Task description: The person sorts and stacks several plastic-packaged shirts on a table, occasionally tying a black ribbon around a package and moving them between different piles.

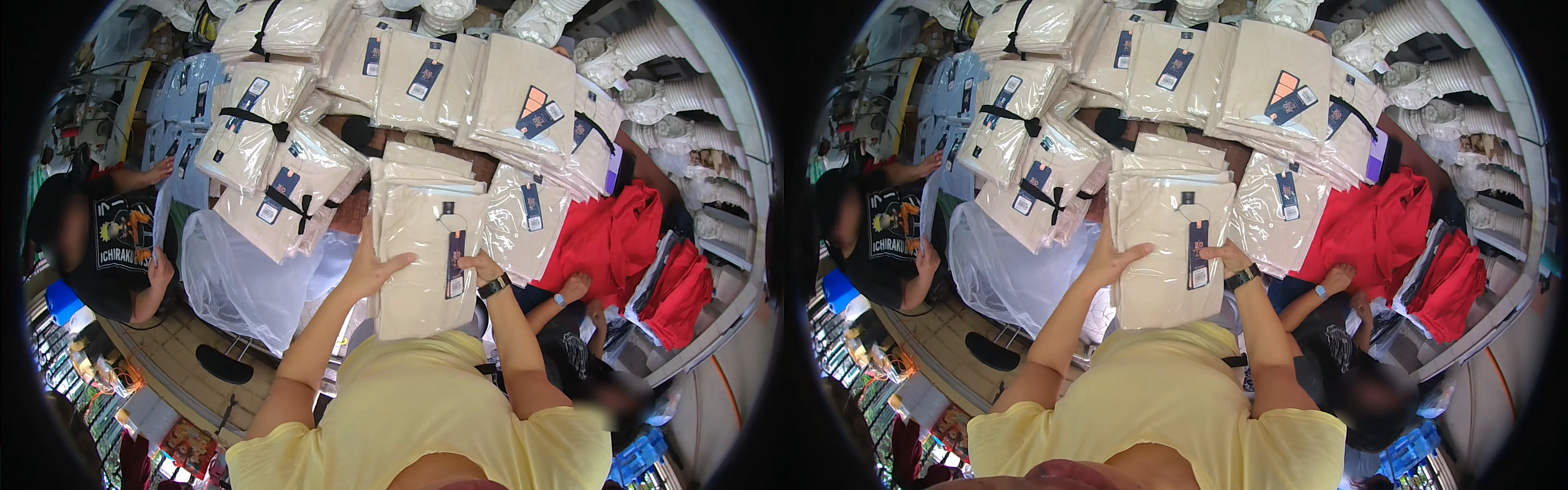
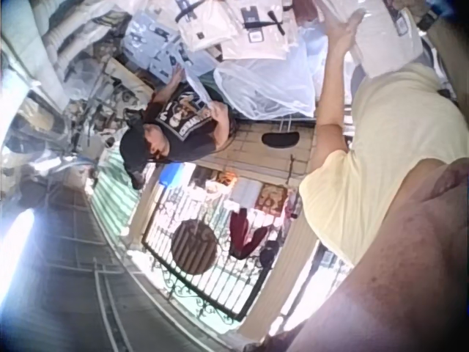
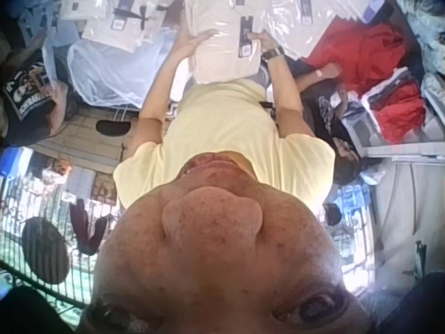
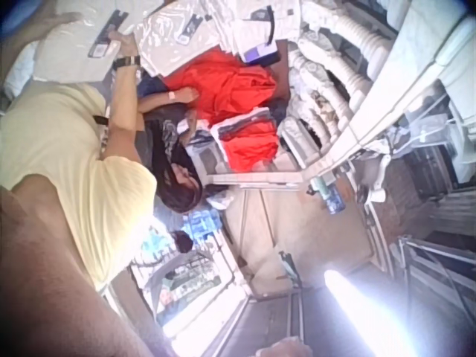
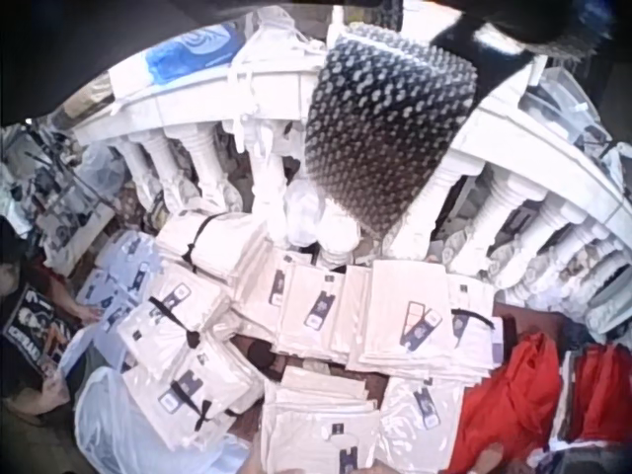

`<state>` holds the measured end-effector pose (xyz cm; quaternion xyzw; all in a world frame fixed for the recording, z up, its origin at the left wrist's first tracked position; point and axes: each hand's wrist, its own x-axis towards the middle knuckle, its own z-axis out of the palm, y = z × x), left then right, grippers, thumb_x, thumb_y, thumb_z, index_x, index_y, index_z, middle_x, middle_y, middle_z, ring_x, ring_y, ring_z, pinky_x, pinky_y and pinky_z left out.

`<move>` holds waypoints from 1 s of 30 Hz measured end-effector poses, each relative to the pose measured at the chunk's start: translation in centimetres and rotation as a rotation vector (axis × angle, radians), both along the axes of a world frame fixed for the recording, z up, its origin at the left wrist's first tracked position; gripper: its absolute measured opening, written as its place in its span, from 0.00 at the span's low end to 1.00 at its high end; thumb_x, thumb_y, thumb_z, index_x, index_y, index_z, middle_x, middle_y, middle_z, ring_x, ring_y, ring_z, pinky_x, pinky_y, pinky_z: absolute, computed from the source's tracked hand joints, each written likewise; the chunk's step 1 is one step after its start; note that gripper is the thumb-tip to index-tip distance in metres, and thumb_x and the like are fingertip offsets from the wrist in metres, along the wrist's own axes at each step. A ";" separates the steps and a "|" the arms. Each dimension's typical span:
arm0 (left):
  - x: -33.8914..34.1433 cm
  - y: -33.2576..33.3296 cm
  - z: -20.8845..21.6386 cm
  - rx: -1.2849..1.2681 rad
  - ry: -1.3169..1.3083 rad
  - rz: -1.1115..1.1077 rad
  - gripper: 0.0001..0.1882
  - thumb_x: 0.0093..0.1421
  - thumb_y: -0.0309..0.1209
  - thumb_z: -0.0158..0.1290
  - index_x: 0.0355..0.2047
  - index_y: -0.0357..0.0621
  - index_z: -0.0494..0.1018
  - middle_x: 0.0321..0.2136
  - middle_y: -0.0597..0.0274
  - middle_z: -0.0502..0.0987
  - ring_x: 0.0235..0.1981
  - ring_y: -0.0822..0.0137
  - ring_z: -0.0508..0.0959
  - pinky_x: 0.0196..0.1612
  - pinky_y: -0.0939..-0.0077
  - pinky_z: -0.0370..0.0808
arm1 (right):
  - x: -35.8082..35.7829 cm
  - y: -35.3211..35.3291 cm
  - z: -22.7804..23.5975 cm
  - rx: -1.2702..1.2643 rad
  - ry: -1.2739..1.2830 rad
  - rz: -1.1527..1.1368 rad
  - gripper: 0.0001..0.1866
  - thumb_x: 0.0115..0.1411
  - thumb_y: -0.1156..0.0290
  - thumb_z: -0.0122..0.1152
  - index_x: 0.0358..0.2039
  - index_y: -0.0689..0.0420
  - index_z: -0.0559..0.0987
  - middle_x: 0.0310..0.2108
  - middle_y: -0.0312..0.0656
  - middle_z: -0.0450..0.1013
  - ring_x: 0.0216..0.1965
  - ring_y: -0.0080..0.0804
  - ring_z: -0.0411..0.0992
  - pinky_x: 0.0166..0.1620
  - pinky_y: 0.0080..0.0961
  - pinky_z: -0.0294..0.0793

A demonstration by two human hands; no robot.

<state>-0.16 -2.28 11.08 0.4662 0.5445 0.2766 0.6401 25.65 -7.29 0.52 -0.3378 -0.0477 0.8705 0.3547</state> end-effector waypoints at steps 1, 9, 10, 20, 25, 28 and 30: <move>0.1 0.3 0.1 0.035 0.027 -0.042 0.48 0.49 0.36 0.64 0.62 0.39 0.46 0.55 0.45 0.62 0.57 0.57 0.64 0.58 0.63 0.62 | 0.3 -0.4 -0.5 -0.020 0.030 -0.039 0.28 0.46 0.82 0.66 0.50 0.62 0.70 0.42 0.46 0.75 0.38 0.37 0.77 0.42 0.40 0.79; -1.7 8.9 -5.6 -0.002 -0.365 -0.157 0.31 0.63 0.50 0.47 0.56 0.36 0.62 0.51 0.55 0.69 0.54 0.67 0.67 0.57 0.72 0.62 | 5.1 -3.8 -6.3 0.044 0.087 -0.374 0.37 0.42 0.83 0.66 0.55 0.59 0.66 0.46 0.48 0.73 0.45 0.41 0.74 0.49 0.40 0.76; -0.1 11.5 -5.0 0.074 -0.150 0.030 0.22 0.65 0.43 0.46 0.50 0.36 0.67 0.46 0.56 0.72 0.49 0.68 0.70 0.53 0.73 0.66 | 5.5 -4.1 -6.2 0.053 0.078 -0.407 0.37 0.42 0.83 0.66 0.55 0.59 0.66 0.46 0.48 0.73 0.45 0.41 0.74 0.49 0.40 0.76; 0.3 24.7 -18.9 0.137 0.638 0.247 0.39 0.49 0.51 0.60 0.49 0.28 0.65 0.49 0.41 0.69 0.51 0.49 0.70 0.53 0.62 0.67 | 5.9 -3.8 -5.2 0.097 0.104 -0.504 0.36 0.42 0.82 0.66 0.55 0.59 0.66 0.46 0.48 0.73 0.45 0.41 0.74 0.49 0.40 0.75; 3.3 25.1 -15.4 -0.025 0.805 0.149 0.39 0.46 0.48 0.63 0.50 0.33 0.65 0.49 0.42 0.69 0.51 0.48 0.70 0.52 0.60 0.69 | 6.5 -4.1 -5.3 0.095 0.089 -0.515 0.36 0.43 0.82 0.66 0.55 0.59 0.66 0.46 0.48 0.73 0.45 0.41 0.74 0.49 0.40 0.75; 4.7 24.1 -13.7 0.318 0.804 0.159 0.38 0.42 0.42 0.66 0.49 0.30 0.67 0.45 0.39 0.72 0.49 0.47 0.73 0.51 0.63 0.69 | 6.3 -3.8 -5.4 0.098 0.092 -0.503 0.36 0.43 0.82 0.66 0.55 0.59 0.66 0.46 0.49 0.73 0.45 0.41 0.74 0.50 0.40 0.75; 6.5 23.2 -12.2 0.457 0.760 0.213 0.33 0.44 0.34 0.64 0.50 0.35 0.67 0.43 0.43 0.69 0.46 0.46 0.72 0.49 0.60 0.69 | 6.2 -3.5 -5.4 0.103 0.095 -0.500 0.36 0.43 0.82 0.66 0.55 0.60 0.66 0.46 0.49 0.73 0.45 0.41 0.74 0.50 0.40 0.75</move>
